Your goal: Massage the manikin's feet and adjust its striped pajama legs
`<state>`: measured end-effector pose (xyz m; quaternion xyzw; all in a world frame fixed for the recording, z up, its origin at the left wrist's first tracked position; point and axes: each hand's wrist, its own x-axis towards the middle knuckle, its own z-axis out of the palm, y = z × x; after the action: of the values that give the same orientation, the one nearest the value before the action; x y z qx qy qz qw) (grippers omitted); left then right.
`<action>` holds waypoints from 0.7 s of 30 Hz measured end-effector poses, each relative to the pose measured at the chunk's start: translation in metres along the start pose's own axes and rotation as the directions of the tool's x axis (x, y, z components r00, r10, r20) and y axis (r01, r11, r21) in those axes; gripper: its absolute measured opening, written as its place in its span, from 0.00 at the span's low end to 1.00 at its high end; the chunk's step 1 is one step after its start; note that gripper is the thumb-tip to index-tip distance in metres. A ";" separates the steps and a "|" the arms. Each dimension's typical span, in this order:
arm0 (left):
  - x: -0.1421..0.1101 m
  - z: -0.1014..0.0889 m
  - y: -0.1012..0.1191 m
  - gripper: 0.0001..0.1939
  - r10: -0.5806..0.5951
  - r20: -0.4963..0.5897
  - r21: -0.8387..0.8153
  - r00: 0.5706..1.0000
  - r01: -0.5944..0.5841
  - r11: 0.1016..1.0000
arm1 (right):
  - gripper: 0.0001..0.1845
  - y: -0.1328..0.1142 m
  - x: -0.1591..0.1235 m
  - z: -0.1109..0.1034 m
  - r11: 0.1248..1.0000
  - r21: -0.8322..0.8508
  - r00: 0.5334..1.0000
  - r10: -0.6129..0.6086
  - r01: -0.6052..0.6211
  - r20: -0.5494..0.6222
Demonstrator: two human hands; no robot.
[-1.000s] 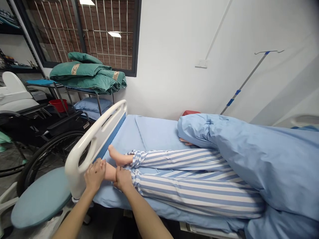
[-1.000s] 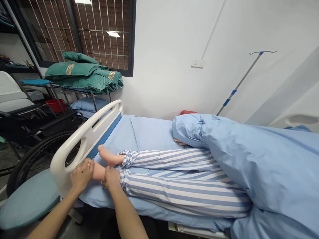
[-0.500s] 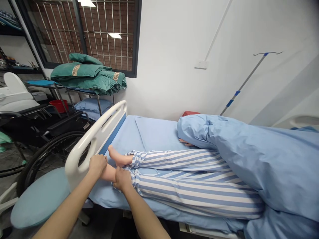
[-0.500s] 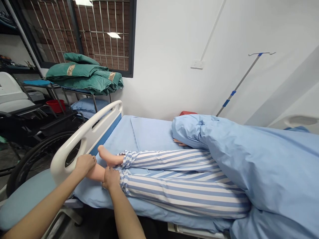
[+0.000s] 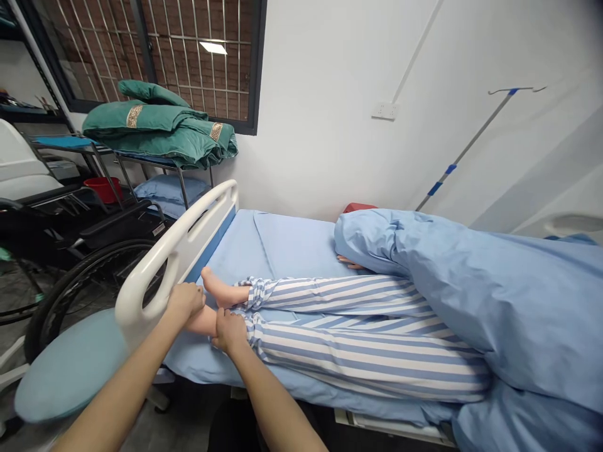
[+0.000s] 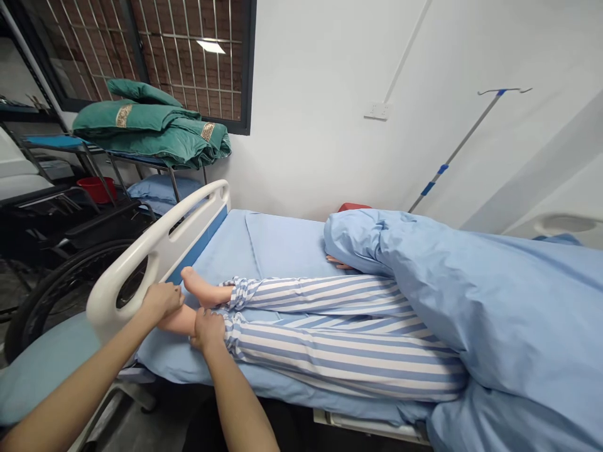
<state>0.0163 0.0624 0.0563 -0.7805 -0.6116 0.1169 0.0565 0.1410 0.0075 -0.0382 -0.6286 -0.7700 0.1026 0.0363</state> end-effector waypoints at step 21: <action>-0.050 0.034 0.001 0.31 -0.312 -0.334 -0.212 0.889 0.252 0.944 | 0.33 -0.004 -0.008 -0.004 1.000 0.007 1.000 0.017 -0.017 -0.013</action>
<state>-0.0023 0.0120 0.0287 -0.6931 -0.7050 -0.0891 0.1213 0.1400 0.0000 -0.0327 -0.6358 -0.7640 0.1015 0.0423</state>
